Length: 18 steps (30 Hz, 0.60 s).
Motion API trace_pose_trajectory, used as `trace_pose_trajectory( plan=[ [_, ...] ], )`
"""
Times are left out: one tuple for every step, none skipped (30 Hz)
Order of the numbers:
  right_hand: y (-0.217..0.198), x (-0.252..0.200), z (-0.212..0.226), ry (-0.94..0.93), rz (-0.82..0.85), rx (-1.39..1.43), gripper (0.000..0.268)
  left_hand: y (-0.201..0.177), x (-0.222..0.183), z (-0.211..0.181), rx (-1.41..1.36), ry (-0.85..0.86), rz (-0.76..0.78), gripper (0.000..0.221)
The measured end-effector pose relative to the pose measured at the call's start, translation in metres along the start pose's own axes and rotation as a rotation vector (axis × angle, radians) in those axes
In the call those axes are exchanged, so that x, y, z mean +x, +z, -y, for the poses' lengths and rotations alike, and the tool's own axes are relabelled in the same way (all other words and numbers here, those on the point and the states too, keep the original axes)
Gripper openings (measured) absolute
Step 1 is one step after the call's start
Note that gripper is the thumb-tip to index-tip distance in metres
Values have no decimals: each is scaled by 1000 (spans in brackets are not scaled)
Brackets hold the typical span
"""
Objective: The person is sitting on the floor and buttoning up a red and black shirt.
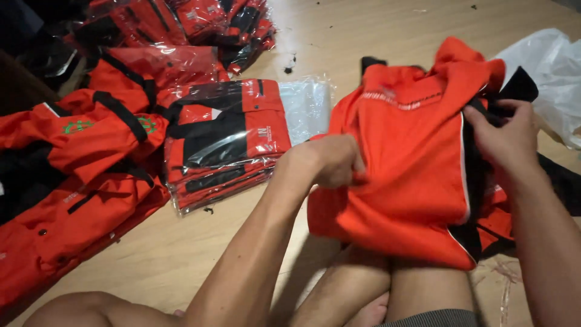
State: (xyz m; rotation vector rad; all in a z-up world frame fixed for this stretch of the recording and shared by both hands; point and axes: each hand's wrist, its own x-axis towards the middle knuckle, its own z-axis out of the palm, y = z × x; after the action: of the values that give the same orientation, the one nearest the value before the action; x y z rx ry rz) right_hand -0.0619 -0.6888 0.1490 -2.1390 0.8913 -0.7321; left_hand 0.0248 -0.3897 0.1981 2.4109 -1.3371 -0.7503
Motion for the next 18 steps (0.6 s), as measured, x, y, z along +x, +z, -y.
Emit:
trace_pose_trajectory(
  plan=[
    [4, -5, 11, -4, 4, 0, 58, -5, -11, -10, -3, -4, -4, 37],
    [9, -9, 25, 25, 115, -31, 81, -11, -22, -20, -9, -125, 210, 18],
    [14, -12, 38, 54, 226, -64, 105, -16, -33, -30, -18, -245, 424, 30],
    [21, -13, 40, 46, 228, -65, 105, -13, -29, -20, -22, -247, 417, 30],
    [27, -13, 43, 14, 300, -256, 95, -9, -25, -11, 64, -374, 583, 54],
    [33, -16, 40, -3, 372, -446, 88, -3, -20, -2, 155, -498, 762, 80],
    [29, -30, 54, 3, 375, -447, 88, -3, -21, 3, 155, -496, 769, 80],
    [27, -43, 71, 60, 401, -501, 80, -4, -23, 9, 135, -536, 484, 60],
    [25, -55, 89, 117, 425, -555, 73, -6, -26, 15, 114, -566, 199, 52],
    [27, -63, 90, 108, 425, -553, 73, -8, -23, 22, 112, -571, 192, 52],
    [28, -70, 91, 41, 390, -555, 72, -10, -20, 29, -96, -505, 6, 49],
    [28, -78, 91, -20, 355, -559, 71, -11, -15, 35, -301, -429, -176, 53],
    [29, -92, 98, -22, 355, -559, 71, -11, -12, 34, -302, -430, -178, 53],
    [30, -105, 105, -59, 332, -546, 58, -11, -8, 31, -731, -447, -301, 56],
    [30, -119, 112, -95, 309, -533, 46, -12, -4, 29, -1161, -450, -420, 71],
    [35, -134, 113, -95, 307, -534, 46, -17, -13, 19, -1161, -448, -419, 71],
    [40, -149, 113, -172, 348, -553, 40, -22, -21, 9, -1124, -518, -457, 81],
    [44, -165, 112, -246, 390, -572, 35, -27, -30, -2, -1085, -590, -490, 91]
  ],
)
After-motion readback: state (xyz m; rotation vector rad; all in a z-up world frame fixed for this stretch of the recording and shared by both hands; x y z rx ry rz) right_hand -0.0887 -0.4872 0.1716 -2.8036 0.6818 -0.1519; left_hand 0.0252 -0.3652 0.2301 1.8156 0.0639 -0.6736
